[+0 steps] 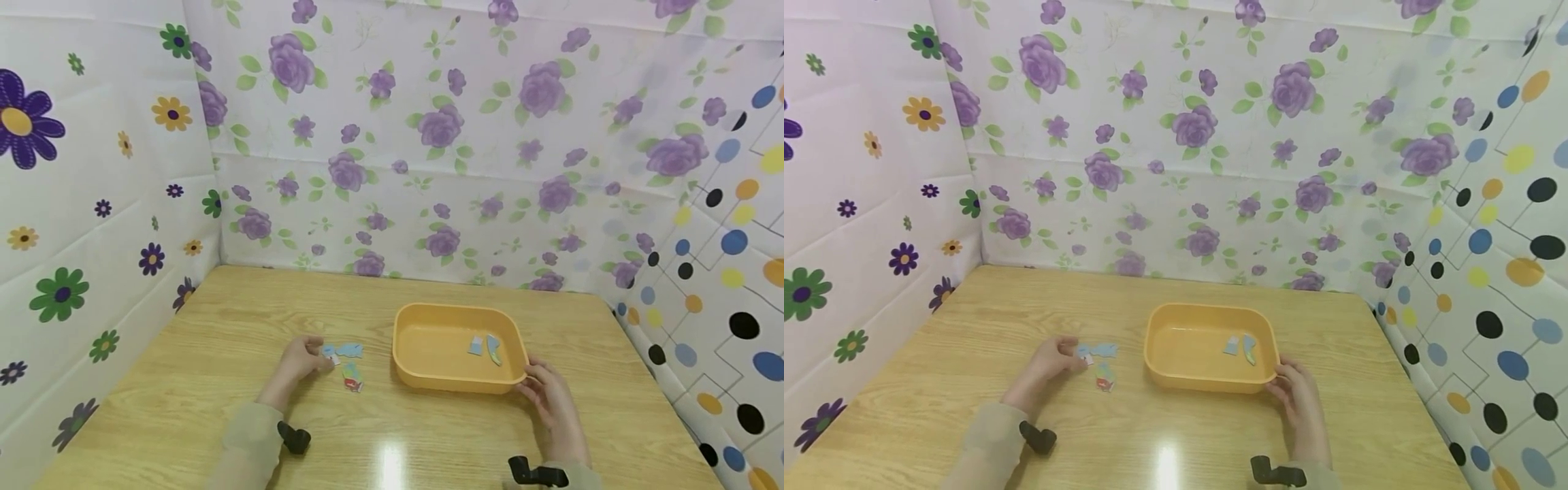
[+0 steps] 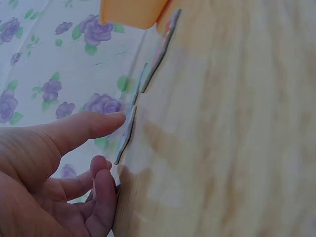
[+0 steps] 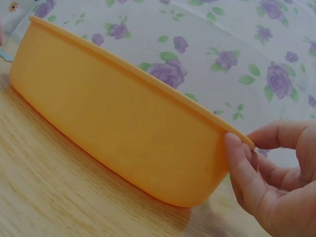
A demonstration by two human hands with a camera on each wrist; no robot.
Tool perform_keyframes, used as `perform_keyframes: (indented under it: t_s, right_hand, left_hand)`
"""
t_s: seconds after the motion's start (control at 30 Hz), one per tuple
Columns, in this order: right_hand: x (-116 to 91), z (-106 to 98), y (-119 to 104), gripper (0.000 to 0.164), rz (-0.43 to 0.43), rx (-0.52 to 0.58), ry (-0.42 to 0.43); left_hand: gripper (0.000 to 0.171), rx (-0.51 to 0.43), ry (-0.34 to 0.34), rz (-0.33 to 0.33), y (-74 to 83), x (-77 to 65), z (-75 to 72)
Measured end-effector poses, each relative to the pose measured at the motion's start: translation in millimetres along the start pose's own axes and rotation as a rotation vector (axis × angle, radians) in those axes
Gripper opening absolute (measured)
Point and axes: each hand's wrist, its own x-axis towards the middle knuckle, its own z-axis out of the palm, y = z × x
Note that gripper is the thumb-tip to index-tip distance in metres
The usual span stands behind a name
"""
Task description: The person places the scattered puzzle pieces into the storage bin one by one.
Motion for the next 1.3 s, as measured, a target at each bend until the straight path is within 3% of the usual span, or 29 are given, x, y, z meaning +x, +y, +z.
perform_keyframes:
  t_s: [0.3,0.73,0.9,1.3]
  right_hand:
    - [-0.2,-2.5,-1.2,0.035,-0.003,-0.007,0.001]
    - [1.0,-1.8,-1.1,0.03,-0.004,-0.006,0.004]
    - [1.1,-1.1,-0.4,0.026,-0.001,0.004,0.002]
    - [0.8,-1.1,2.4,0.037,-0.005,-0.004,0.005]
  left_hand:
    - [0.056,0.095,0.056,0.018,-4.2,6.7,5.9]
    - [0.053,0.191,0.068,0.06,0.8,5.5,7.8]
    - [0.051,0.13,0.062,0.052,0.3,2.0,7.3]
    - [0.062,-0.059,0.004,0.026,1.3,1.6,3.4]
